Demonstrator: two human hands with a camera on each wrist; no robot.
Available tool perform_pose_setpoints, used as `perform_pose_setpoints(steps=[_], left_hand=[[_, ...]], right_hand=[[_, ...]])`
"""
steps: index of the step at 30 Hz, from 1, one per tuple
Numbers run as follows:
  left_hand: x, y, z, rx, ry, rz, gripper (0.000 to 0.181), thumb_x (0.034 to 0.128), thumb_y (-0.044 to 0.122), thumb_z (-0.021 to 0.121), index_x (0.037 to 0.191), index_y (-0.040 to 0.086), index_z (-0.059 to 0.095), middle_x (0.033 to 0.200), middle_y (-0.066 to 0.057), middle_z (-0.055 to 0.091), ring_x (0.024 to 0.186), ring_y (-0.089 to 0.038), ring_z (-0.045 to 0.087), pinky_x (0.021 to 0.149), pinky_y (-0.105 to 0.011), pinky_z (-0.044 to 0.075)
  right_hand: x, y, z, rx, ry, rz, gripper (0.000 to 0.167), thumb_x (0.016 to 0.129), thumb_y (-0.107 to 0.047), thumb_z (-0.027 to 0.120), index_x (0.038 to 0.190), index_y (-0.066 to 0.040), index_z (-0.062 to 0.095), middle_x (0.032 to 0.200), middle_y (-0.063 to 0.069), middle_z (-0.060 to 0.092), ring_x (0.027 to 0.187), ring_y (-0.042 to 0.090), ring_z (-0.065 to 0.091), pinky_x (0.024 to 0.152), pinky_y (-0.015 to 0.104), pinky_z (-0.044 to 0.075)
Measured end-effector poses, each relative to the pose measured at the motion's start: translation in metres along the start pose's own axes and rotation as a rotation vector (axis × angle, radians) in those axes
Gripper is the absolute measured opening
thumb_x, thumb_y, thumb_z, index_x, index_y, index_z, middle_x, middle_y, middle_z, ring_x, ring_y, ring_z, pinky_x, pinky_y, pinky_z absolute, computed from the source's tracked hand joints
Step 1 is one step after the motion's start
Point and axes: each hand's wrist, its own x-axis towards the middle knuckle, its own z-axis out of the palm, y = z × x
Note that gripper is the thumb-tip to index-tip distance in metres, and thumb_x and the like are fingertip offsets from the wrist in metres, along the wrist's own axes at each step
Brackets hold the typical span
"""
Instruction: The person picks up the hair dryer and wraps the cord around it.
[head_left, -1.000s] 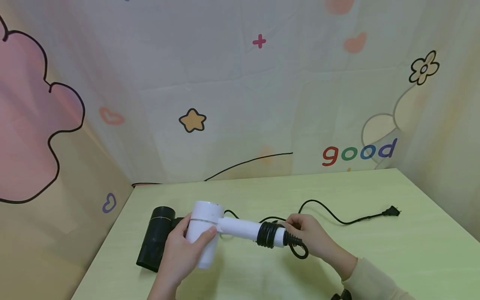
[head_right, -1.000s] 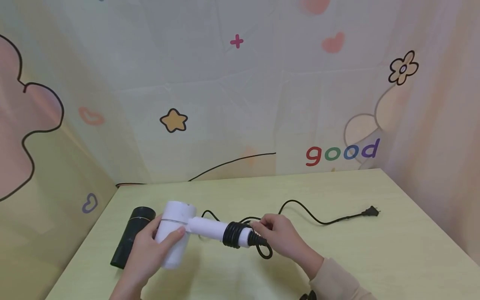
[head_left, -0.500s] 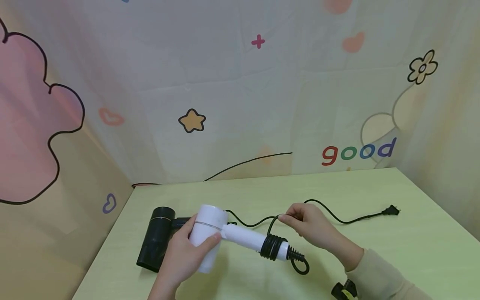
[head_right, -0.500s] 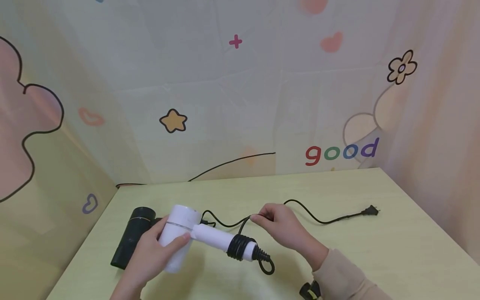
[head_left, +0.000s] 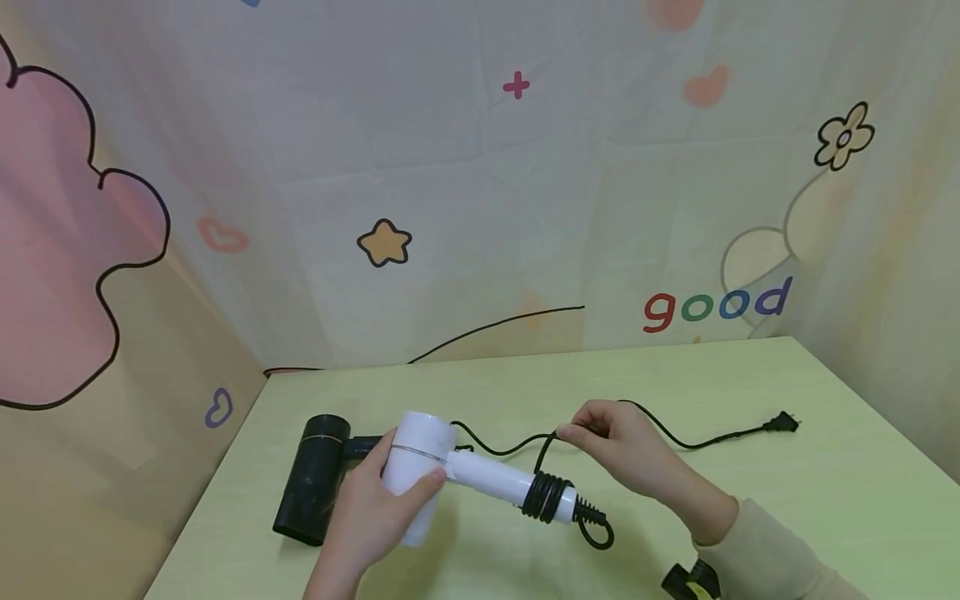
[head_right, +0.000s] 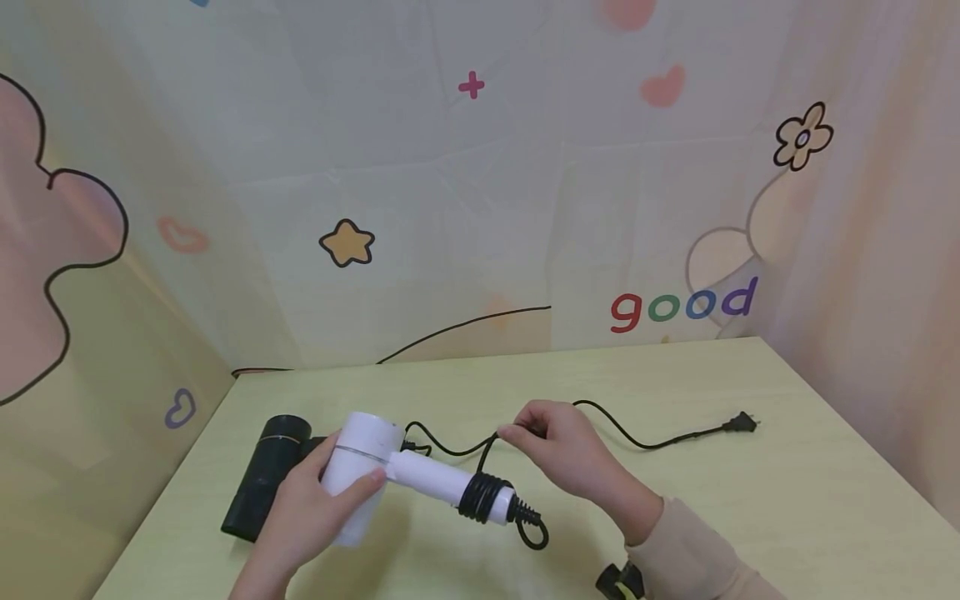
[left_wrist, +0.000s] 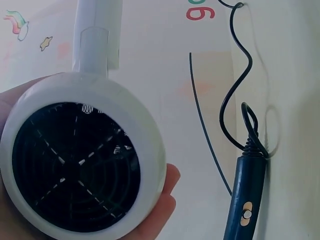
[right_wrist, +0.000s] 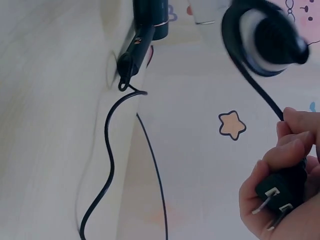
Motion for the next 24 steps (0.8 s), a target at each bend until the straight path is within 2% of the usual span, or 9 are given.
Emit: perform_pose_setpoints(steps=[13,18,24], left_hand=[[0.0,0.0,0.003,0.063,0.034,-0.012,0.086,0.075,0.052,0.073,0.143,0.011,0.04,0.111,-0.015,0.065,0.079,-0.021,0.061,0.058,-0.033,0.05],[0.0,-0.001,0.004,0.075,0.061,-0.006,0.085,0.076,0.051,0.073,0.143,0.012,0.039,0.11,-0.016,0.065,0.079,-0.021,0.061,0.058,-0.033,0.049],[0.001,0.0,0.005,0.102,0.094,-0.03,0.086,0.077,0.054,0.07,0.145,0.012,0.036,0.115,-0.017,0.063,0.084,-0.025,0.061,0.06,-0.035,0.049]], right_hand=[[-0.015,-0.027,0.004,0.051,-0.022,-0.041,0.021,0.088,-0.029,0.066,0.077,-0.011,0.063,0.056,-0.006,0.039,0.052,0.002,0.034,0.047,0.019,0.029],[-0.021,-0.033,0.006,0.06,-0.047,-0.087,0.019,0.091,-0.026,0.063,0.081,-0.011,0.066,0.057,-0.007,0.043,0.051,0.001,0.037,0.046,0.019,0.033],[-0.028,-0.04,0.008,0.085,-0.098,-0.055,0.017,0.093,-0.023,0.058,0.089,-0.009,0.067,0.063,-0.004,0.051,0.054,0.002,0.043,0.045,0.021,0.037]])
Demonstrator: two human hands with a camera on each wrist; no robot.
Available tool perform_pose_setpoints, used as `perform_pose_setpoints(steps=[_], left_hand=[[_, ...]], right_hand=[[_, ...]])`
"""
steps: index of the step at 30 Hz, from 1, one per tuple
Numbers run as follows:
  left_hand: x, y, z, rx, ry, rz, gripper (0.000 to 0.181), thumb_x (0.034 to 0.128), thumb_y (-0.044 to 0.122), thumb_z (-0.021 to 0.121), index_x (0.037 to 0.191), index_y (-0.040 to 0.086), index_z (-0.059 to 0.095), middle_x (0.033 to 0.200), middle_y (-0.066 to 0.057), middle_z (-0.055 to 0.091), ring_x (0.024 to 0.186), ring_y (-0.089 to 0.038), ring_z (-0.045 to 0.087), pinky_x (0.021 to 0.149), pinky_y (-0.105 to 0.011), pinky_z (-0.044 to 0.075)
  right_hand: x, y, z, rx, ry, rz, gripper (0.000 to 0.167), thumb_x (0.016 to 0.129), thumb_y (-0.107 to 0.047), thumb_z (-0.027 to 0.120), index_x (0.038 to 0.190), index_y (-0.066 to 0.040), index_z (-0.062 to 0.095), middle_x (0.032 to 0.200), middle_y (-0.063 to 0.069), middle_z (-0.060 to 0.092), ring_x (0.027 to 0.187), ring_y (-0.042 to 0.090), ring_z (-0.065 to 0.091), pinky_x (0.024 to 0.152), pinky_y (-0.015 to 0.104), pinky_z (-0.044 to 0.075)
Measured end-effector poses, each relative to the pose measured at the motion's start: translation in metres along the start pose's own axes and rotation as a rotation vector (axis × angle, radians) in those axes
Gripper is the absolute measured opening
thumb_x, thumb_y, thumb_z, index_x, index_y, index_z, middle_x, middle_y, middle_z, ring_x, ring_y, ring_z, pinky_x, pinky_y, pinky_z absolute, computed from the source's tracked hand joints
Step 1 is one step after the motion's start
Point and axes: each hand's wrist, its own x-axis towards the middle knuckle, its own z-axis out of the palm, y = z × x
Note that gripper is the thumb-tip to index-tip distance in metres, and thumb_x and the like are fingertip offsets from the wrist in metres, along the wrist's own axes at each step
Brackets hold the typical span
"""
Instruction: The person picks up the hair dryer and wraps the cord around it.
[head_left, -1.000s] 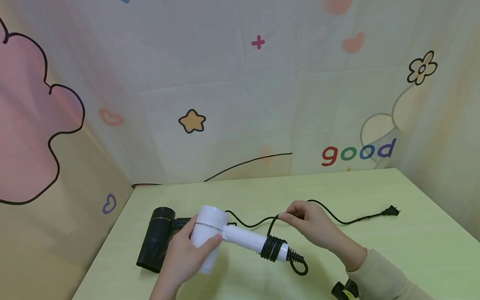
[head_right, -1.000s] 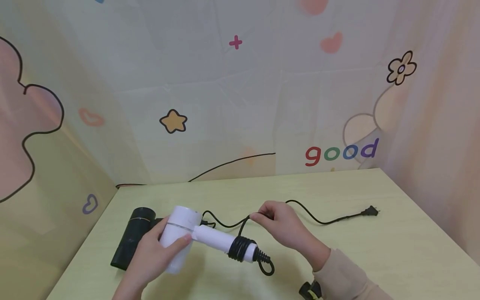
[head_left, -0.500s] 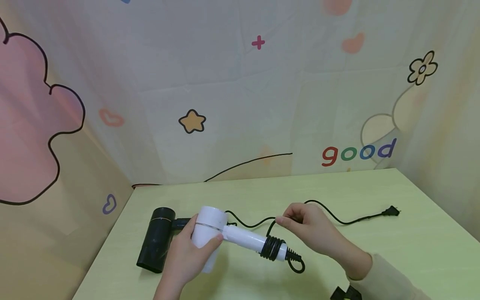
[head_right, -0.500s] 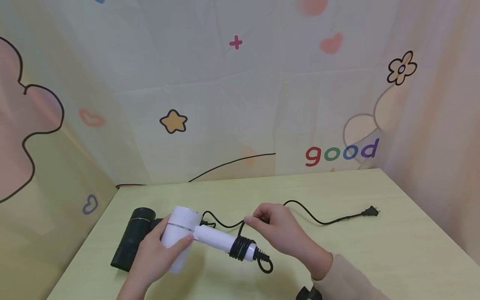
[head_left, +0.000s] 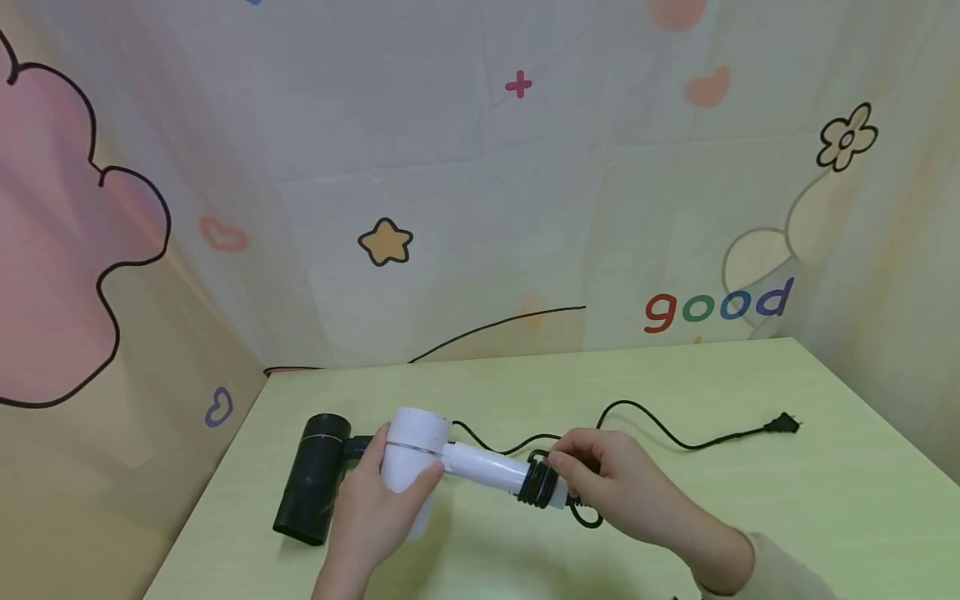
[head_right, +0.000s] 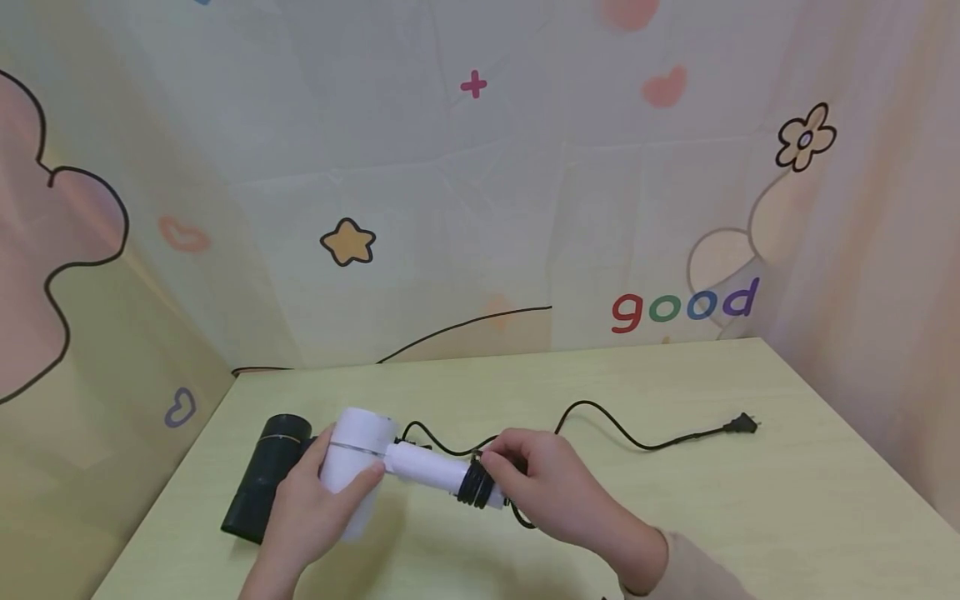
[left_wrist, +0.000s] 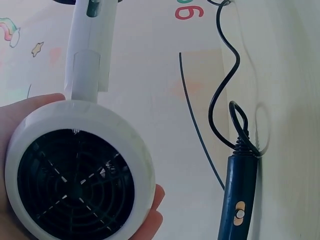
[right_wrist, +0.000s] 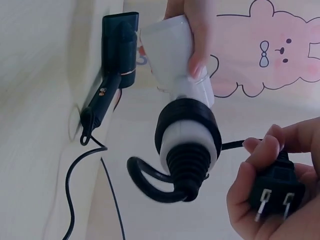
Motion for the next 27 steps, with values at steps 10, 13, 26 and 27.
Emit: perform_pose_setpoints(steps=[10,13,26,27], left_hand=[[0.0,0.002,0.003,0.012,0.085,0.003,0.086,0.0784,0.05,0.07,0.144,0.007,0.036,0.117,-0.02,0.062,0.087,-0.029,0.062,0.061,-0.036,0.048],[0.0,0.002,0.003,0.012,0.11,0.011,0.085,0.0789,0.048,0.071,0.144,0.006,0.035,0.119,-0.021,0.061,0.089,-0.031,0.062,0.062,-0.037,0.049],[0.002,0.001,0.004,-0.031,0.174,0.001,0.082,0.0809,0.045,0.07,0.144,0.006,0.035,0.126,-0.019,0.058,0.092,-0.032,0.061,0.068,-0.042,0.051],[0.002,0.001,0.004,-0.035,0.179,0.002,0.082,0.0809,0.045,0.07,0.144,0.006,0.035,0.126,-0.019,0.058,0.092,-0.032,0.061,0.068,-0.042,0.051]], right_hand=[[-0.01,-0.003,0.019,0.104,-0.037,0.009,0.023,0.098,-0.019,0.049,0.107,-0.003,0.064,0.077,0.001,0.059,0.054,0.001,0.045,0.048,0.019,0.039],[-0.013,-0.002,0.028,0.176,-0.051,0.014,0.029,0.1,-0.018,0.045,0.118,0.001,0.059,0.082,0.004,0.06,0.052,0.002,0.044,0.046,0.019,0.036],[-0.019,0.005,0.051,0.393,-0.108,0.071,0.042,0.102,-0.015,0.04,0.139,0.005,0.042,0.092,0.013,0.059,0.05,0.006,0.047,0.048,0.023,0.044],[-0.019,0.005,0.053,0.404,-0.109,0.071,0.042,0.102,-0.015,0.041,0.139,0.004,0.041,0.092,0.013,0.059,0.05,0.006,0.048,0.048,0.023,0.044]])
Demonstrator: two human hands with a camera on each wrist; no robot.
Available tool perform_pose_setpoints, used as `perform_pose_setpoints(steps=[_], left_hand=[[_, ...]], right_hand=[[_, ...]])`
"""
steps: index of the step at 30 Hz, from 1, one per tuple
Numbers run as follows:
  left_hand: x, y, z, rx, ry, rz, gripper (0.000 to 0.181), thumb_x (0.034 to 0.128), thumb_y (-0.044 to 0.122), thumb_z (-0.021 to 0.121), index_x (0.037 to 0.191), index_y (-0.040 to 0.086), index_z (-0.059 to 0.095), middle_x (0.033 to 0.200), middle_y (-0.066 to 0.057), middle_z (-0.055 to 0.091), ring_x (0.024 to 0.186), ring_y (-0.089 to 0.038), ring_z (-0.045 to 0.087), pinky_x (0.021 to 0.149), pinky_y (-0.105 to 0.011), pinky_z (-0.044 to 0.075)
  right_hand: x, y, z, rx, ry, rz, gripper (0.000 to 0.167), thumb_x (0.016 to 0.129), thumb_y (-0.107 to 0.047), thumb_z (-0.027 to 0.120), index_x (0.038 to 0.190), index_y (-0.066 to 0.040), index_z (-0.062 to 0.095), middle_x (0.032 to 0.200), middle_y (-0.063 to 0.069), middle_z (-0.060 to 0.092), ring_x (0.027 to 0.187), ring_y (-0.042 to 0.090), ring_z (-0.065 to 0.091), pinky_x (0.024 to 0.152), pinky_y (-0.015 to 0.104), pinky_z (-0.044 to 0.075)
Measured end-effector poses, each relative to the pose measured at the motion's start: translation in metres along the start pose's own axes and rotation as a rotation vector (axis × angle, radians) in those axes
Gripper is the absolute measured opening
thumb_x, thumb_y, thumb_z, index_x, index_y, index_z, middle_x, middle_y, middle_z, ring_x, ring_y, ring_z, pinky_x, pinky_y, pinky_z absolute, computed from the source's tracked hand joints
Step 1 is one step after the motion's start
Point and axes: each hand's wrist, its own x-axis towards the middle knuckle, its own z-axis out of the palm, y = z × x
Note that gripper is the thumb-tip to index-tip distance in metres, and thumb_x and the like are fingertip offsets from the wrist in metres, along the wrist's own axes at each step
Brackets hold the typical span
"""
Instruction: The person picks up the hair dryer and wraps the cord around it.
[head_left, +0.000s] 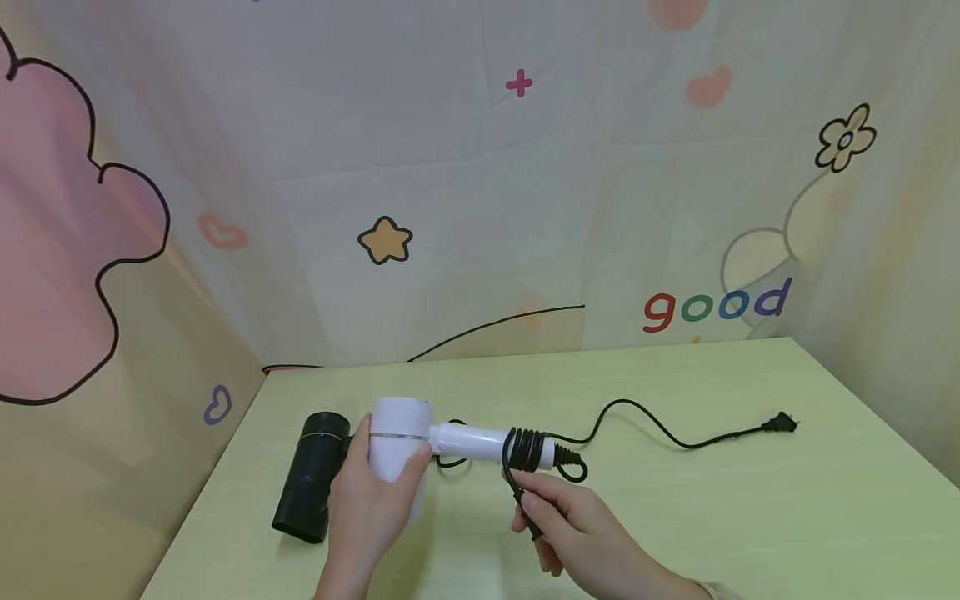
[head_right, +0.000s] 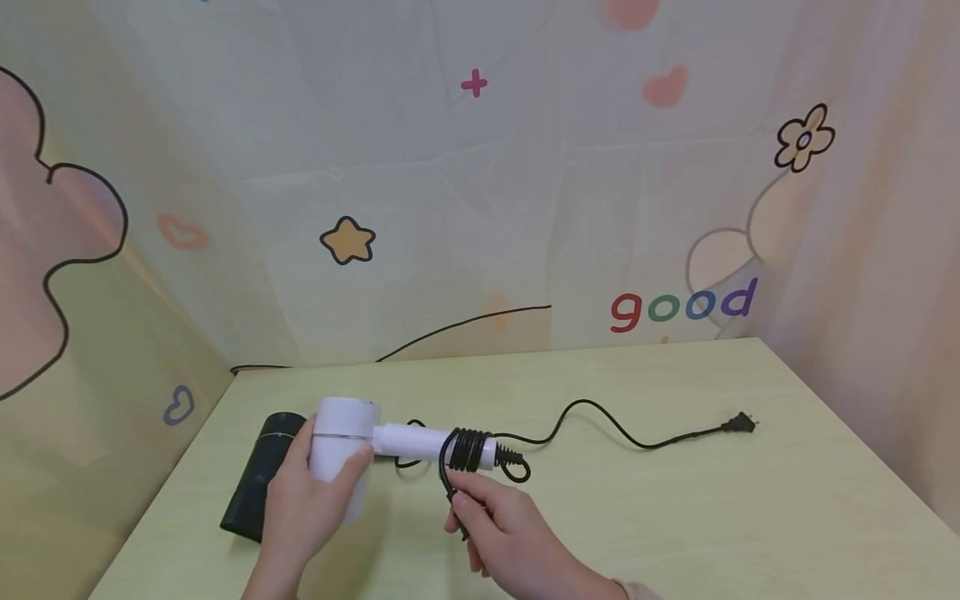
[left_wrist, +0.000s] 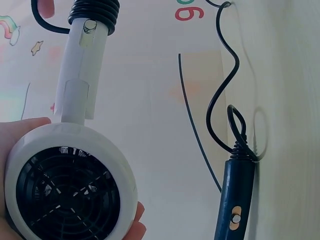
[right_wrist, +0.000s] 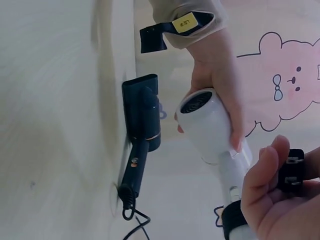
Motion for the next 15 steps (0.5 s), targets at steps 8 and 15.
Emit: perform_pose_setpoints(steps=[8,15], left_hand=[[0.0,0.001,0.001,-0.028,0.022,-0.014,0.081,0.0813,0.043,0.07,0.144,0.006,0.035,0.127,-0.018,0.057,0.093,-0.033,0.061,0.07,-0.043,0.052],[-0.001,0.002,0.002,-0.046,0.034,-0.022,0.082,0.0805,0.046,0.07,0.143,0.005,0.037,0.126,-0.02,0.057,0.092,-0.032,0.06,0.068,-0.042,0.05]], right_hand=[[0.004,0.01,0.004,0.039,0.011,0.004,0.039,0.1,-0.016,0.046,0.135,0.002,0.048,0.091,0.013,0.06,0.051,0.007,0.05,0.047,0.025,0.047],[0.006,0.021,0.009,-0.228,0.126,-0.136,0.042,0.098,-0.019,0.05,0.138,-0.016,0.036,0.089,0.005,0.067,0.061,0.004,0.056,0.056,0.025,0.051]])
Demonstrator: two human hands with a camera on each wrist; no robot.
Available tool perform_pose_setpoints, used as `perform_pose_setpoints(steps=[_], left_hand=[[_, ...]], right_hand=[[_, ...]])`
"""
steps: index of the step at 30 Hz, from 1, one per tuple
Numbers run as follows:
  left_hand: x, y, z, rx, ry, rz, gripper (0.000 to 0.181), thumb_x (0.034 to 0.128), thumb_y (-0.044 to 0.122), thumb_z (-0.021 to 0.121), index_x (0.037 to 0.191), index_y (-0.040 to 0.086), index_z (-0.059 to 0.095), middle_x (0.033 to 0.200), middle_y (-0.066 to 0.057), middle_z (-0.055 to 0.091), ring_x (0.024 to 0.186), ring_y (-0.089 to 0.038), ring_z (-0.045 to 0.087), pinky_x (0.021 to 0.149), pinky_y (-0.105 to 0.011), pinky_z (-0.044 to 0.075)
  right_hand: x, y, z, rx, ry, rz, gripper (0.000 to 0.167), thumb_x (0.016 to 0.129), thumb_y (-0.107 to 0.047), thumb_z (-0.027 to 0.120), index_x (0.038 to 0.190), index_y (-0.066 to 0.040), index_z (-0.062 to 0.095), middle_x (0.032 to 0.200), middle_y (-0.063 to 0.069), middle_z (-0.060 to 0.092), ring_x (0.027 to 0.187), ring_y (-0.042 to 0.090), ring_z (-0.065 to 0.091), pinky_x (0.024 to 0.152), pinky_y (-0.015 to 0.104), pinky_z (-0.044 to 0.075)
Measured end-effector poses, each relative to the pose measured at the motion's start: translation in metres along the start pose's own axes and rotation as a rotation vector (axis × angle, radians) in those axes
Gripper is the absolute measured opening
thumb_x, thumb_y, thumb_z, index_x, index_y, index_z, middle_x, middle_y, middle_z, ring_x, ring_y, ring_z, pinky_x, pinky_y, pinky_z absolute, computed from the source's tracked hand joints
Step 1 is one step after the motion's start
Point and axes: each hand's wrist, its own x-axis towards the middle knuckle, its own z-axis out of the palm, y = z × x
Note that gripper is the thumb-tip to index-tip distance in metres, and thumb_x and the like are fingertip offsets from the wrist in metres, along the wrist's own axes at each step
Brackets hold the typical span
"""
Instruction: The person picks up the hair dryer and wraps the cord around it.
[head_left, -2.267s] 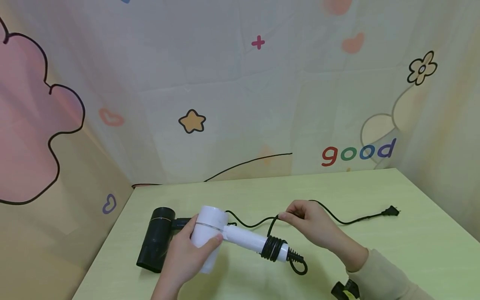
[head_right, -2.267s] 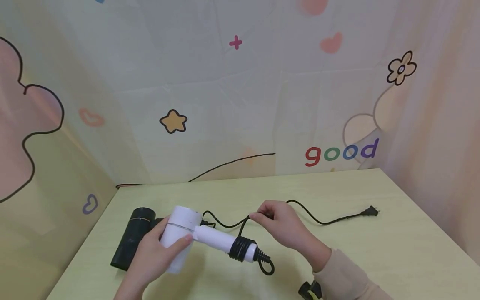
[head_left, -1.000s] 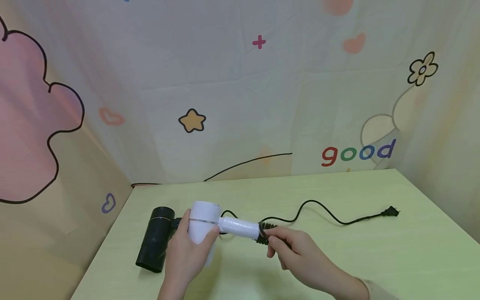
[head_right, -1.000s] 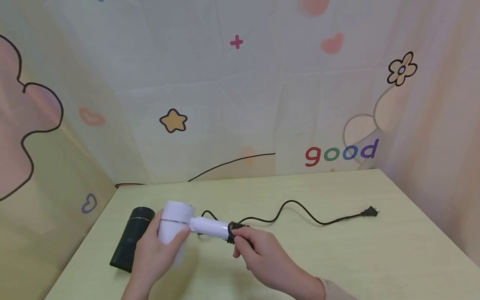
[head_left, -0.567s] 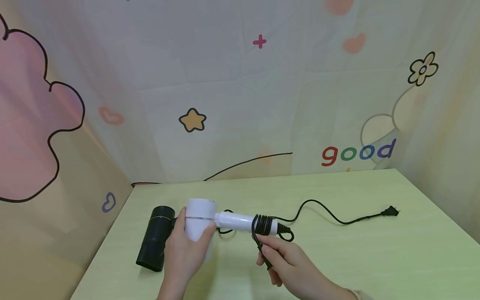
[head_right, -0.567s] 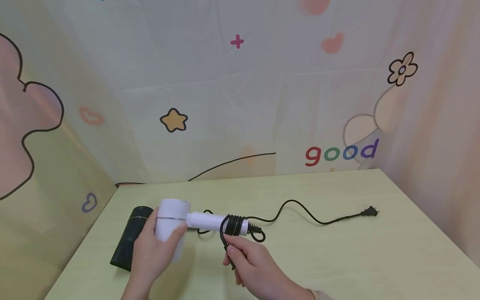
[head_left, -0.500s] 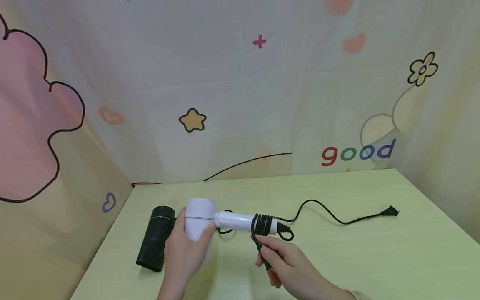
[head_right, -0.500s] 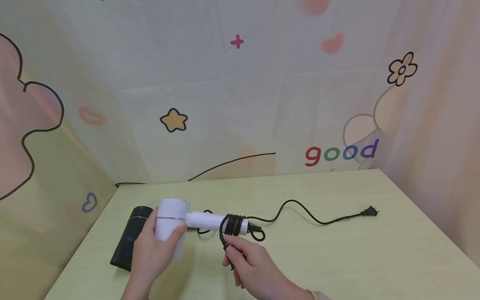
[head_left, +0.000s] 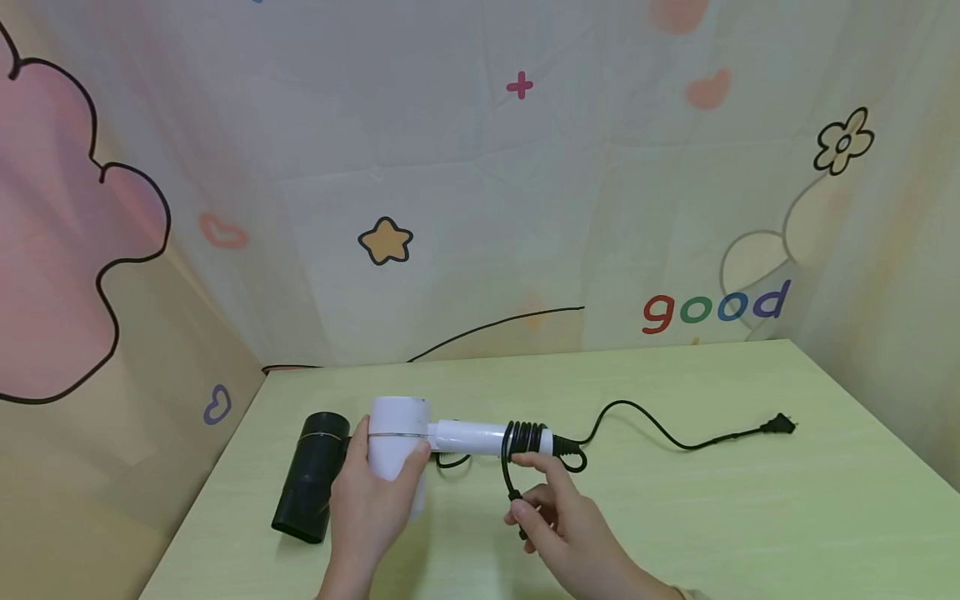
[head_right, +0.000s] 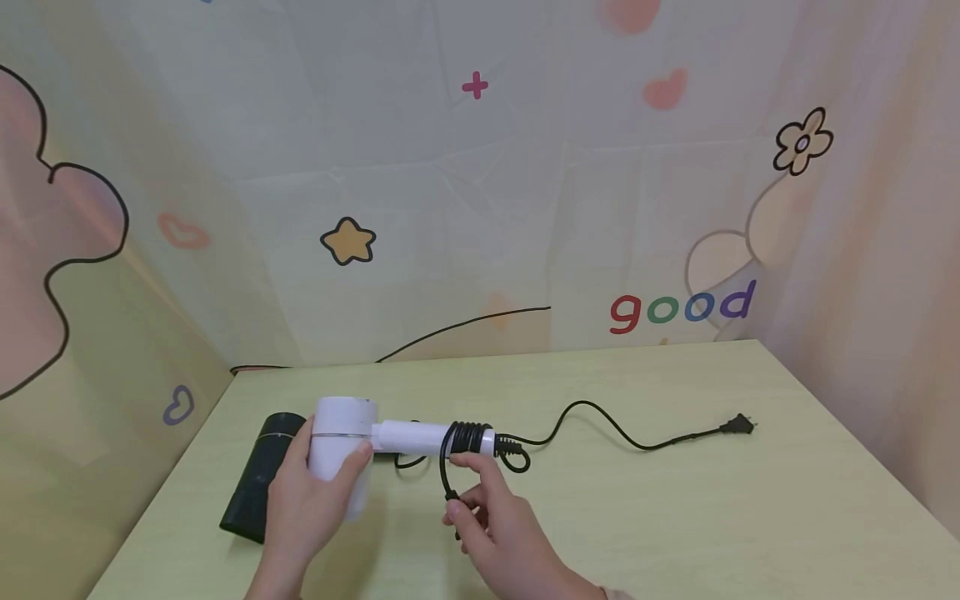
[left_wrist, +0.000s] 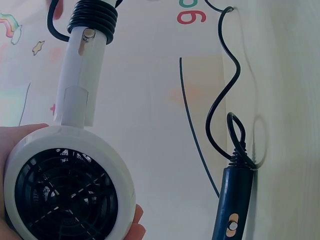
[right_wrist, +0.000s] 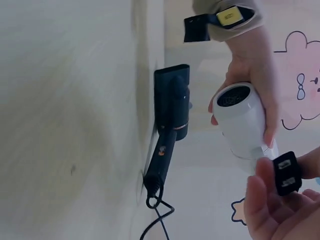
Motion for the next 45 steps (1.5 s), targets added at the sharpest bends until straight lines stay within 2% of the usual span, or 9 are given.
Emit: perform_pose_setpoints(steps=[6,9,14,18,23,30,34,39,45], left_hand=[[0.0,0.001,0.001,0.008,0.002,-0.005,0.083,0.0801,0.048,0.07,0.143,0.004,0.037,0.125,-0.022,0.057,0.091,-0.033,0.06,0.066,-0.041,0.048],[0.0,0.0,0.001,0.012,0.004,-0.001,0.083,0.0802,0.047,0.07,0.143,0.003,0.037,0.125,-0.022,0.057,0.091,-0.034,0.06,0.066,-0.042,0.048],[0.0,-0.002,0.002,0.03,-0.009,0.008,0.083,0.0802,0.045,0.07,0.142,0.001,0.037,0.124,-0.023,0.058,0.092,-0.034,0.061,0.067,-0.043,0.049],[0.0,-0.005,0.003,0.047,-0.013,0.02,0.083,0.08,0.045,0.07,0.142,0.0,0.037,0.122,-0.024,0.059,0.092,-0.034,0.061,0.066,-0.043,0.048],[-0.001,-0.006,0.005,0.059,-0.008,0.043,0.082,0.0794,0.045,0.071,0.14,0.0,0.039,0.118,-0.024,0.061,0.089,-0.033,0.061,0.063,-0.041,0.046],[-0.002,-0.002,0.007,0.051,-0.014,0.043,0.08,0.0788,0.045,0.071,0.14,0.002,0.041,0.117,-0.022,0.062,0.089,-0.032,0.06,0.064,-0.041,0.046],[-0.004,0.001,0.008,0.049,-0.047,0.026,0.082,0.079,0.046,0.071,0.141,0.003,0.039,0.119,-0.021,0.061,0.089,-0.031,0.06,0.064,-0.04,0.046],[-0.006,0.004,0.011,0.058,-0.059,0.014,0.081,0.079,0.045,0.071,0.141,0.003,0.039,0.117,-0.02,0.062,0.087,-0.031,0.061,0.064,-0.039,0.047],[-0.006,0.006,0.01,0.078,-0.071,-0.001,0.08,0.0787,0.046,0.071,0.14,0.005,0.04,0.115,-0.018,0.063,0.086,-0.03,0.061,0.063,-0.037,0.047]], right_hand=[[0.004,0.003,-0.002,-0.334,0.04,-0.193,0.055,0.098,-0.018,0.052,0.147,-0.023,0.03,0.082,-0.004,0.067,0.06,-0.006,0.051,0.055,0.018,0.044],[0.006,0.003,-0.002,-0.466,0.059,-0.208,0.053,0.096,-0.019,0.054,0.146,-0.021,0.036,0.073,-0.012,0.063,0.054,-0.008,0.041,0.052,0.015,0.039],[0.009,-0.001,-0.005,-0.656,0.033,-0.18,0.048,0.095,-0.015,0.054,0.142,-0.019,0.045,0.056,-0.015,0.039,0.05,-0.002,0.029,0.049,0.017,0.031],[0.014,-0.007,-0.011,-0.79,0.009,-0.182,0.044,0.091,-0.01,0.058,0.134,-0.019,0.054,0.057,-0.009,0.048,0.052,0.003,0.035,0.046,0.019,0.031],[0.022,-0.01,-0.02,-0.837,0.037,-0.247,0.035,0.086,-0.014,0.067,0.121,-0.021,0.066,0.073,-0.002,0.07,0.05,0.004,0.042,0.046,0.019,0.036],[0.025,0.001,-0.018,-0.719,0.132,-0.352,0.041,0.082,-0.015,0.072,0.121,-0.009,0.059,0.066,-0.008,0.066,0.048,-0.005,0.035,0.047,0.011,0.032],[0.026,0.008,-0.014,-0.843,0.257,-0.468,0.044,0.073,-0.022,0.08,0.11,-0.008,0.063,0.067,-0.008,0.069,0.048,-0.004,0.049,0.046,0.011,0.038],[0.033,0.012,-0.015,-1.03,0.427,-0.589,0.044,0.055,-0.031,0.089,0.092,-0.014,0.071,0.078,-0.004,0.063,0.064,0.012,0.055,0.054,0.022,0.044],[0.04,0.017,-0.021,-1.033,0.396,-0.652,0.043,0.058,-0.031,0.089,0.088,-0.011,0.066,0.094,0.003,0.066,0.085,0.02,0.062,0.07,0.036,0.05]])
